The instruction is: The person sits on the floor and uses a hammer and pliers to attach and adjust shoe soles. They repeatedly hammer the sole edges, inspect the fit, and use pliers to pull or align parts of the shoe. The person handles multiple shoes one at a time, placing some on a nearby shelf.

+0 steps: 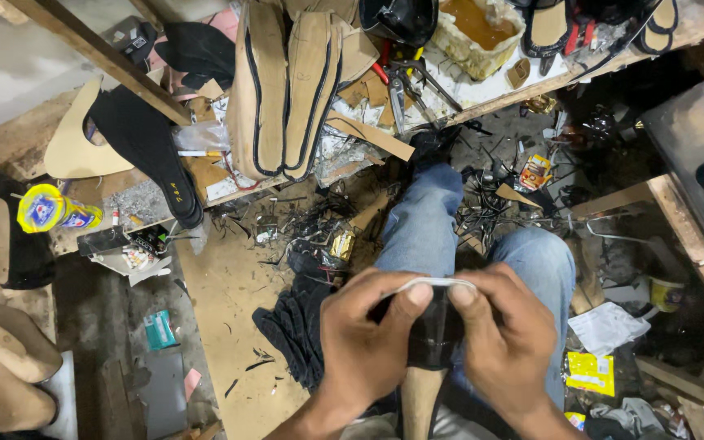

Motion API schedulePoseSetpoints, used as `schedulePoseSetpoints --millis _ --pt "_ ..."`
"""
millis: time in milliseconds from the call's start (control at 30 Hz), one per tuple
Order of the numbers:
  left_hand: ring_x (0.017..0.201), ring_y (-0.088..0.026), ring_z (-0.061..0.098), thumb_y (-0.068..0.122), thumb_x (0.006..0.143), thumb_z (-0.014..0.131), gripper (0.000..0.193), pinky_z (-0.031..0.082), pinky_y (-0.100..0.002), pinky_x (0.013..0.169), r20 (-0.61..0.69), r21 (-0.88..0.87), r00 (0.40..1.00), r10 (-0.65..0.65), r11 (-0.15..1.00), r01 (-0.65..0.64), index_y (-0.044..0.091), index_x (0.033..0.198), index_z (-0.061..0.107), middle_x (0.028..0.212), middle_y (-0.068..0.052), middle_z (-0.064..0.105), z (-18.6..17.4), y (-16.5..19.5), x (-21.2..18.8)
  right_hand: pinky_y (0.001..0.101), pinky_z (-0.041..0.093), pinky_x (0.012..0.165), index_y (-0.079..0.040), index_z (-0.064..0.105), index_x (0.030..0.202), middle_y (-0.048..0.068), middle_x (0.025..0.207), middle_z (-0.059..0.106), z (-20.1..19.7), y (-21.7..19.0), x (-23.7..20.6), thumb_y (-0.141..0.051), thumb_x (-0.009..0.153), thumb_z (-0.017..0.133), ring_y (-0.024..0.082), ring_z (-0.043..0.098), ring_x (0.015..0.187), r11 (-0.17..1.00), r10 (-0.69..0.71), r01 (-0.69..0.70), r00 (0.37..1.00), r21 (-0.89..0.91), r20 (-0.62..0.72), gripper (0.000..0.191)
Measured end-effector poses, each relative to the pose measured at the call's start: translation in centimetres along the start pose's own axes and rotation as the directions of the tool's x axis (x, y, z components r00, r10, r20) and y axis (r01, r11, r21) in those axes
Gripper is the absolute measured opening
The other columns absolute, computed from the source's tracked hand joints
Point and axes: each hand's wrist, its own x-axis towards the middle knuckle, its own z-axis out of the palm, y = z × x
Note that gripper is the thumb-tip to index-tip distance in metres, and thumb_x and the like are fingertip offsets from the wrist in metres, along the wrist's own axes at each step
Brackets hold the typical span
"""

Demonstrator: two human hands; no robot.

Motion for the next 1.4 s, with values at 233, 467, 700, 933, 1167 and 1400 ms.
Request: schedulePoseSetpoints --millis 233,467,700,933,1167,1400 --pt "0.072 -0.003 0.058 0.02 0.097 0.072 0.022 0.047 -0.023 0.065 0.16 -0.258 0.941 -0.298 0.908 0.331 -0.001 0.093 0.077 0.078 0.002 0.07 0.2 -0.6 0.6 0.0216 0.046 0.075 0.001 0.072 0.102 0.0 0.089 0.064 -1.0 -0.2 0.1 -0.013 0.102 0.064 0.009 0.055 0.084 0.91 0.329 -0.37 0.919 0.189 0.216 0.016" --pt "0.073 -0.007 0.064 0.022 0.096 0.072 0.023 0.05 -0.024 0.066 0.133 -0.102 0.989 -0.06 0.992 0.074 0.0 0.093 0.075 0.082 -0.003 0.071 -0.1 2.6 0.5 0.033 0.057 0.086 -0.015 0.011 0.167 0.014 0.111 0.067 -3.1 -3.0 1.7 0.005 0.081 0.078 0.018 0.067 0.101 0.858 0.122 -0.26 0.941 0.443 0.317 0.111" --pt "0.095 -0.02 0.068 0.019 0.089 0.078 0.053 0.056 -0.033 0.087 0.235 -0.262 0.971 0.049 0.965 0.015 0.005 0.134 0.055 0.105 -0.013 0.068 -2.9 5.6 3.4 0.0325 0.056 0.101 -0.001 0.022 0.162 0.017 0.133 0.061 -3.3 -6.0 1.1 0.004 0.085 0.076 0.021 0.067 0.117 0.983 -0.097 0.079 0.99 0.166 0.106 0.094" --pt "0.138 -0.036 0.057 0.012 0.101 0.067 0.052 0.043 -0.046 0.123 -0.074 0.35 0.904 0.422 0.86 -0.372 0.003 0.148 0.047 0.143 -0.021 0.058 -0.3 3.2 -1.5 0.0315 0.059 0.099 -0.001 0.033 0.159 0.017 0.129 0.068 0.1 -5.3 2.1 -0.001 0.09 0.083 0.023 0.074 0.113 0.924 -0.345 0.329 0.937 -0.194 -0.054 0.086" --pt "0.148 -0.057 0.035 0.025 0.097 0.07 0.093 0.029 -0.061 0.127 -0.132 0.323 0.894 0.428 0.871 -0.37 -0.007 0.16 0.009 0.157 -0.042 0.027 3.4 -2.0 -3.2 0.0415 0.05 0.102 0.002 0.027 0.157 0.017 0.123 0.072 1.7 -6.6 2.7 -0.017 0.09 0.075 0.031 0.07 0.115 0.925 -0.3 0.349 0.914 -0.151 0.274 0.085" --pt "0.112 -0.019 0.064 0.046 0.105 0.061 0.069 0.057 -0.037 0.097 -0.209 -0.521 0.952 0.223 0.798 -0.302 0.0 0.148 0.033 0.13 -0.014 0.056 2.7 -4.0 -0.1 0.0505 0.02 0.111 -0.003 0.033 0.156 0.015 0.123 0.073 1.3 -6.7 3.7 -0.033 0.094 0.065 0.032 0.042 0.131 0.775 -0.354 0.558 0.773 -0.298 0.526 0.077"
